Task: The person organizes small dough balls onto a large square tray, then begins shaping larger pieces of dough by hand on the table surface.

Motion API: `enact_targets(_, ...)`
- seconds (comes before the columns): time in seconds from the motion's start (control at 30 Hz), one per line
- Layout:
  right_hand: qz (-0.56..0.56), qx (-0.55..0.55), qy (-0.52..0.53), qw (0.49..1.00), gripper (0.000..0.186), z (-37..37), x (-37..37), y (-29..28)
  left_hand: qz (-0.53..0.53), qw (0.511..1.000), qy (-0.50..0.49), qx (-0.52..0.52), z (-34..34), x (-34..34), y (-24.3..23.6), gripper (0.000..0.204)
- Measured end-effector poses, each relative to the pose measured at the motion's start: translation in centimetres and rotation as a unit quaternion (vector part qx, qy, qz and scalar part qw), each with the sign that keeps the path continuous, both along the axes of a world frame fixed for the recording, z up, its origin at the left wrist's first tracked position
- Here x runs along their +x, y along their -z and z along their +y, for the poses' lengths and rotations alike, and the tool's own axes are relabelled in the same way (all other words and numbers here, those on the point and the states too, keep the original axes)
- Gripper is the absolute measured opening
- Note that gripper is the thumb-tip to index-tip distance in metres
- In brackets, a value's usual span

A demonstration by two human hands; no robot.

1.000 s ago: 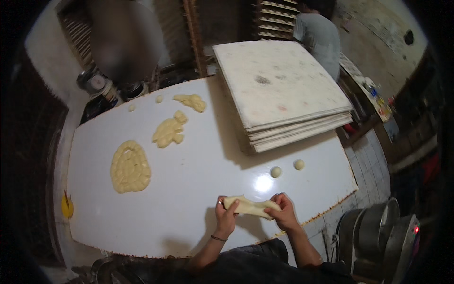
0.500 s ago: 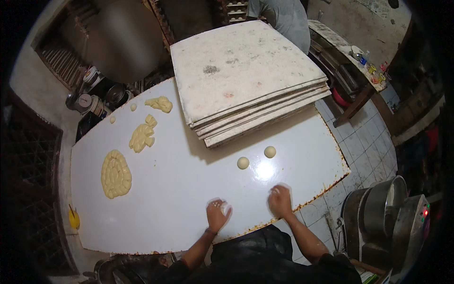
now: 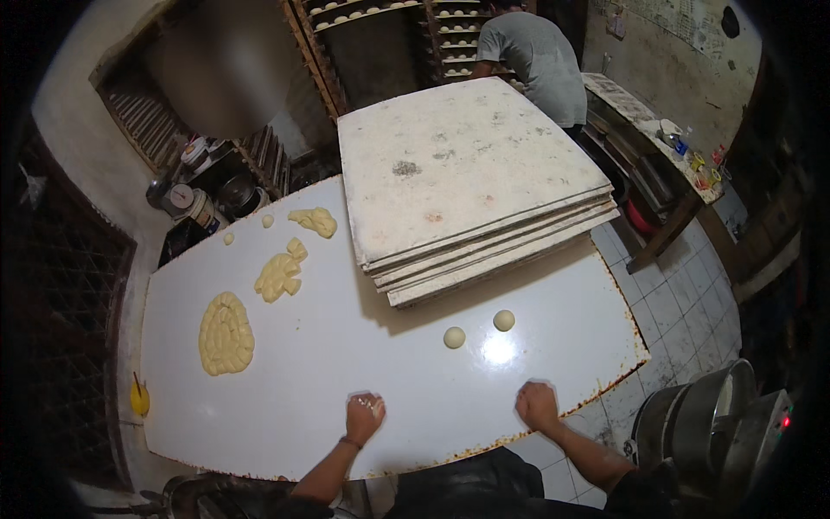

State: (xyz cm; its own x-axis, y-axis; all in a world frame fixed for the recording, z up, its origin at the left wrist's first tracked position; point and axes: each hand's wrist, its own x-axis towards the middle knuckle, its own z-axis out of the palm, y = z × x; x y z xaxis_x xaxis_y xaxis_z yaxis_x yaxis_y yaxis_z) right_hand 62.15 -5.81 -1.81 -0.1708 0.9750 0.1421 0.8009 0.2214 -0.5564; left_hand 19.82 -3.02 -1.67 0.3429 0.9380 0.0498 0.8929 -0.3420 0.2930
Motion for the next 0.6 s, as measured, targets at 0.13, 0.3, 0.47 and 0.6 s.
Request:
enact_targets(0.13,0.016,0.130,0.214,0.968,0.005,4.8,-4.8,-0.9,-0.204,0.946,-0.240,0.074,4.2,7.3,0.6,0.009)
enact_targets(0.3,0.032,0.090,-0.027,0.995,0.008,-0.3,-1.0,-1.0,-0.141,0.988,-0.042,0.040,-3.0,1.7,2.1,0.006)
enact_targets(0.47,0.032,0.137,0.261,0.955,0.004,5.1,-4.0,-1.2,-0.240,0.920,-0.295,0.097,3.7,6.8,1.0,0.007)
enact_targets(0.6,0.052,0.135,-0.008,0.989,0.012,-1.4,-4.0,0.2,-0.140,0.983,-0.042,0.107,-4.3,4.9,2.5,0.008)
